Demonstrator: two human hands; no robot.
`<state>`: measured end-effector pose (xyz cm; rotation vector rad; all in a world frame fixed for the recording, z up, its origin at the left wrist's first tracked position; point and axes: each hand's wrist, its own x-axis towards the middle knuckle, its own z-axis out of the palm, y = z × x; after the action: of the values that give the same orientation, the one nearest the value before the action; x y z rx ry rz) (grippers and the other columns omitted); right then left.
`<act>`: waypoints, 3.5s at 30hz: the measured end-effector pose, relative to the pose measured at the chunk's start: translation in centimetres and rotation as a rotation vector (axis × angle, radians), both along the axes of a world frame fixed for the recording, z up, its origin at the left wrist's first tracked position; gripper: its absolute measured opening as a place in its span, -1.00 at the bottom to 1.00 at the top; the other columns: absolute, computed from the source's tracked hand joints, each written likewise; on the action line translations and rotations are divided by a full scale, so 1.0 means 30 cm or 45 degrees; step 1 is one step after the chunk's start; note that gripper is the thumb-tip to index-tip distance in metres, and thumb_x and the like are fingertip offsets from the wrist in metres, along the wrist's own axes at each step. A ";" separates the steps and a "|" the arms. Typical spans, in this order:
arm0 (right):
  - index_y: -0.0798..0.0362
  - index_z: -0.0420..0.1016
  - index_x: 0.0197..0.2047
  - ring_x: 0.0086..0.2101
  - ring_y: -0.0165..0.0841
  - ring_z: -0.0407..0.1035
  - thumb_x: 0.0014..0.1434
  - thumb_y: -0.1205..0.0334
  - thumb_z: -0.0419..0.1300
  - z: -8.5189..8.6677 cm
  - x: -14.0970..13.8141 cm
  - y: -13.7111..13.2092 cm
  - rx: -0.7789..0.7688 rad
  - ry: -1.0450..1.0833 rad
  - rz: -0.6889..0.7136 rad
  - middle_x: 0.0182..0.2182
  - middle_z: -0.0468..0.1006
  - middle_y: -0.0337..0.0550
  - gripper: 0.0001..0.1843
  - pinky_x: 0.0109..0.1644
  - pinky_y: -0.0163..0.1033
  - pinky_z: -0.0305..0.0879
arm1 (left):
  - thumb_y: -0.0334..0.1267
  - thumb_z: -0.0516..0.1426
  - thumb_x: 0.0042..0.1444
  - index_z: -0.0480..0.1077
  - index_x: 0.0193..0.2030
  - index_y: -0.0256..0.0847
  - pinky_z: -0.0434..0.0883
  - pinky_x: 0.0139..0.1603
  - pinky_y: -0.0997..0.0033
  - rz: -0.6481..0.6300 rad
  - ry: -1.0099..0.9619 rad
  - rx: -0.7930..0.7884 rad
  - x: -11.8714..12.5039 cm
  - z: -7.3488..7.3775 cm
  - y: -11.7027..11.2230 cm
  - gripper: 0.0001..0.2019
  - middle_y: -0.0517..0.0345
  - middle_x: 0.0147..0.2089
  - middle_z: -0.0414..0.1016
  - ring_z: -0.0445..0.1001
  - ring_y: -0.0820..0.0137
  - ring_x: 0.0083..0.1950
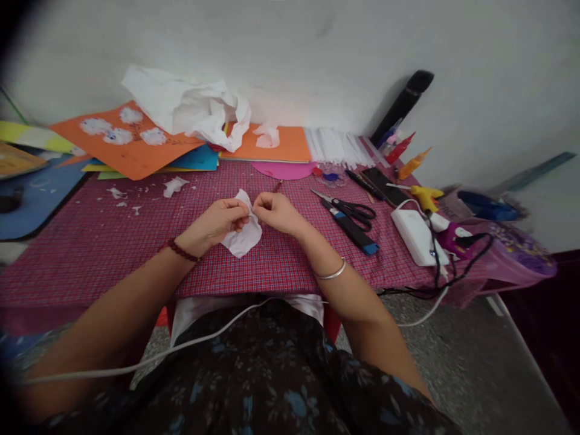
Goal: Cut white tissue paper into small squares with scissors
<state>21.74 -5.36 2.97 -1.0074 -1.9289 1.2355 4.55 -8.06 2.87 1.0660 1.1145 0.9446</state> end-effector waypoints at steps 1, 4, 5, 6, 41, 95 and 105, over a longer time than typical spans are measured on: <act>0.04 0.34 -0.43 -0.53 -0.44 0.30 0.11 0.26 0.13 0.000 0.001 0.000 -0.051 -0.015 0.024 -0.59 0.38 -0.31 -0.90 -0.41 -0.28 0.23 | -0.48 0.14 0.04 0.34 -0.59 -0.27 0.17 -0.58 0.59 -0.008 0.012 -0.022 0.003 0.000 -0.002 -0.78 0.26 -0.61 0.36 0.24 0.65 -0.65; 0.04 0.34 -0.45 -0.53 -0.44 0.32 0.08 0.28 0.14 -0.004 0.006 0.002 -0.117 -0.055 0.066 -0.60 0.40 -0.30 -0.91 -0.42 -0.30 0.24 | -0.51 0.14 0.06 0.33 -0.60 -0.27 0.14 -0.60 0.59 -0.017 0.048 -0.104 0.013 0.002 -0.009 -0.76 0.25 -0.62 0.36 0.23 0.65 -0.67; 0.04 0.33 -0.46 -0.53 -0.44 0.31 0.08 0.29 0.13 -0.005 0.007 0.002 -0.109 -0.074 0.069 -0.60 0.40 -0.30 -0.90 -0.43 -0.30 0.23 | -0.52 0.13 0.07 0.34 -0.61 -0.28 0.14 -0.60 0.58 -0.017 0.059 -0.123 0.016 0.003 -0.010 -0.74 0.24 -0.62 0.36 0.23 0.65 -0.67; 0.04 0.33 -0.47 -0.53 -0.45 0.30 0.07 0.29 0.13 -0.006 0.008 0.002 -0.093 -0.098 0.069 -0.60 0.40 -0.30 -0.90 -0.43 -0.31 0.21 | -0.54 0.12 0.08 0.34 -0.61 -0.28 0.14 -0.60 0.58 -0.018 0.064 -0.133 0.019 0.003 -0.012 -0.73 0.23 -0.62 0.37 0.23 0.64 -0.67; 0.10 0.39 -0.49 -0.61 -0.56 0.28 0.03 0.52 0.16 0.029 0.004 -0.001 -0.429 0.125 -0.076 -0.65 0.43 -0.38 -0.84 -0.50 -0.42 0.21 | -0.45 0.16 0.04 0.43 -0.48 -0.32 0.36 -0.49 0.51 0.021 -0.086 -0.132 0.030 0.004 -0.015 -0.90 0.16 -0.52 0.48 0.40 0.53 -0.56; 0.05 0.32 -0.53 -0.55 -0.49 0.24 -0.03 0.45 0.12 0.004 -0.012 -0.022 -0.074 -0.075 -0.099 -0.62 0.38 -0.33 -0.86 -0.46 -0.33 0.13 | -0.55 0.08 0.05 0.32 -0.57 -0.28 0.27 -0.51 0.52 0.067 -0.027 -0.131 0.052 0.012 -0.028 -0.78 0.20 -0.60 0.40 0.34 0.57 -0.61; 0.07 0.37 -0.48 -0.56 -0.52 0.32 0.03 0.43 0.16 0.007 -0.008 -0.008 -0.359 0.119 -0.108 -0.61 0.46 -0.34 -0.89 -0.41 -0.36 0.29 | -0.47 0.14 -0.01 0.41 -0.50 -0.31 0.40 -0.44 0.50 0.044 -0.133 -0.200 0.032 0.004 -0.018 -0.91 0.13 -0.52 0.49 0.42 0.53 -0.56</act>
<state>21.49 -5.60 3.19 -1.1373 -1.6541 1.5063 5.49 -8.58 2.98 0.8631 1.1051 0.9141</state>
